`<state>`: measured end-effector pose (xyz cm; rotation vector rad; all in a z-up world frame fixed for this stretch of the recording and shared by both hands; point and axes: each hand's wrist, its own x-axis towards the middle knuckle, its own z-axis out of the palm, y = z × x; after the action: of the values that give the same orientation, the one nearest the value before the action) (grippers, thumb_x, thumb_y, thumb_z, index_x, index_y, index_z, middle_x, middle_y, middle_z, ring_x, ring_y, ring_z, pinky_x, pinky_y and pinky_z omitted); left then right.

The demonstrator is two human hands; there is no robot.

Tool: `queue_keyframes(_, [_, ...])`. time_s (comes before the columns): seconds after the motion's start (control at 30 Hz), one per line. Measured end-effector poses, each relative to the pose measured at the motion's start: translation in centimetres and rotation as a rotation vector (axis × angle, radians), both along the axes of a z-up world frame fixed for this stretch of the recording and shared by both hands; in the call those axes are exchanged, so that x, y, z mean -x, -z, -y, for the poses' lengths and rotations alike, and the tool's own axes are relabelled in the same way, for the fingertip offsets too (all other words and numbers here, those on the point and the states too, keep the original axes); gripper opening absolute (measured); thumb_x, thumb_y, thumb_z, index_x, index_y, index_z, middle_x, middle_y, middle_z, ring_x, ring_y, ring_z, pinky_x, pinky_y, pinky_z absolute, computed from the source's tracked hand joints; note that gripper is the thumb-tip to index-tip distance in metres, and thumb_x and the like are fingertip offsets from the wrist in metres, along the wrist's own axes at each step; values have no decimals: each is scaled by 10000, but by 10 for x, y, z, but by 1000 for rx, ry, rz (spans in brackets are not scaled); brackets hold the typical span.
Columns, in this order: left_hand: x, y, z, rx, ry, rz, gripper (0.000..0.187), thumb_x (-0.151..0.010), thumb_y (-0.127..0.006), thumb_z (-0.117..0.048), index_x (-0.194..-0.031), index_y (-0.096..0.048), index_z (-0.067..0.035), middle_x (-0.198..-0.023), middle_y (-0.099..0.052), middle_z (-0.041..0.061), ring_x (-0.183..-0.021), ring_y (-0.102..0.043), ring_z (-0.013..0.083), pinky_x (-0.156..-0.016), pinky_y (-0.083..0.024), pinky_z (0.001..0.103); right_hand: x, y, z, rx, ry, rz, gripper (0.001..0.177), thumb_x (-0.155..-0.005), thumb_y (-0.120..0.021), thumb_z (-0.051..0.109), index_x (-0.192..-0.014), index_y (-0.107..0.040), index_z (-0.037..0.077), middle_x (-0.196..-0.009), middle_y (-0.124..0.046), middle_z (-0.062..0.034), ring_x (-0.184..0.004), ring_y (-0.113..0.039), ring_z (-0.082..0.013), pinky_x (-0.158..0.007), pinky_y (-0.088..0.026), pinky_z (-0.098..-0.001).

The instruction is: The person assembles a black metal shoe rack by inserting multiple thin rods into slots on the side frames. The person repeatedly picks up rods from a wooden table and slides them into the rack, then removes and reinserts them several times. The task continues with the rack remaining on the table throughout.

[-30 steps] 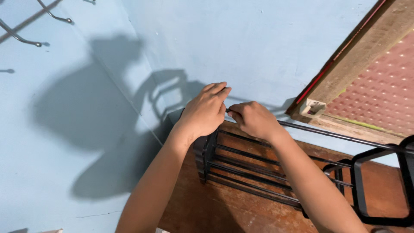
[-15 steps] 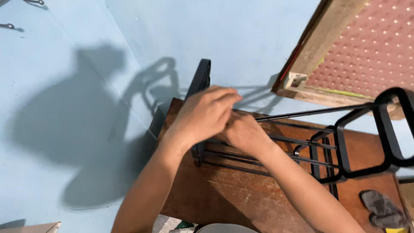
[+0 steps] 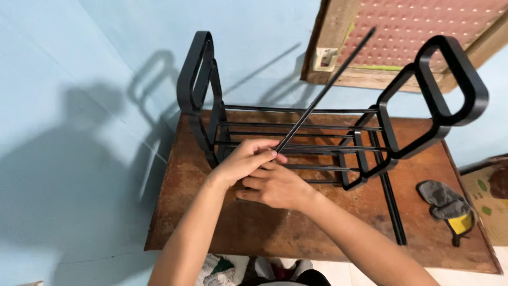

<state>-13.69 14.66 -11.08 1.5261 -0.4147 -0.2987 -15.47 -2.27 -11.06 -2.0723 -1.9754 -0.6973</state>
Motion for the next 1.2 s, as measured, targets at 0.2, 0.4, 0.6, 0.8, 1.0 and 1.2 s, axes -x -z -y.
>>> queue_keyframes(0.2, [34,45,36,79,-155,-69,405,-1013,-579,-68,-1399,-521,41,-1070,-757,143,-945,-716,160,-832,-596,295,40,19,47,-67,25,-161,259,-861,-723,265,-1094,-764,159,-1141,-693,-37,-1152,-638,-263,-1075,-474,-481])
queue_keyframes(0.4, [83,84,104,97,-279,130,392,-1043,-606,-120,-1389,-510,39,-1108,-759,157,-969,-712,187,-884,-581,319,104,60,116,-439,251,-411,232,-848,-782,155,-1067,-743,91,-1167,-674,-104,-1178,-618,-310,-1004,-521,-463])
queue_keyframes(0.6, [148,133,215,232,-253,51,435,-1040,-595,-175,-1398,-445,24,-1155,-746,164,-1034,-731,209,-910,-596,330,186,129,195,-766,778,-996,336,-877,-780,95,-1166,-617,43,-1073,-698,-125,-905,-697,-241,-793,-573,-345])
queue_keyframes(0.8, [192,168,320,205,-113,-51,429,-1038,-595,-184,-1385,-448,21,-1214,-743,137,-1100,-701,195,-923,-575,312,240,188,290,-939,874,-1245,339,-887,-753,68,-1207,-649,24,-957,-755,-70,-837,-740,-148,-719,-599,-292])
queue_keyframes(1.0, [202,206,386,59,-72,-14,307,-1031,-623,-146,-1307,-616,-14,-1229,-729,116,-1120,-685,162,-940,-550,320,255,243,373,-1114,921,-1316,401,-904,-766,89,-1277,-679,-29,-993,-742,-90,-881,-683,-143,-771,-572,-298])
queue_keyframes(1.2, [173,246,409,-295,-124,72,300,-957,-679,-150,-1253,-674,-110,-1213,-754,89,-1127,-705,217,-941,-567,352,214,269,450,-861,1205,-1245,398,-890,-757,157,-1240,-697,-22,-931,-772,-116,-827,-718,-148,-768,-567,-308])
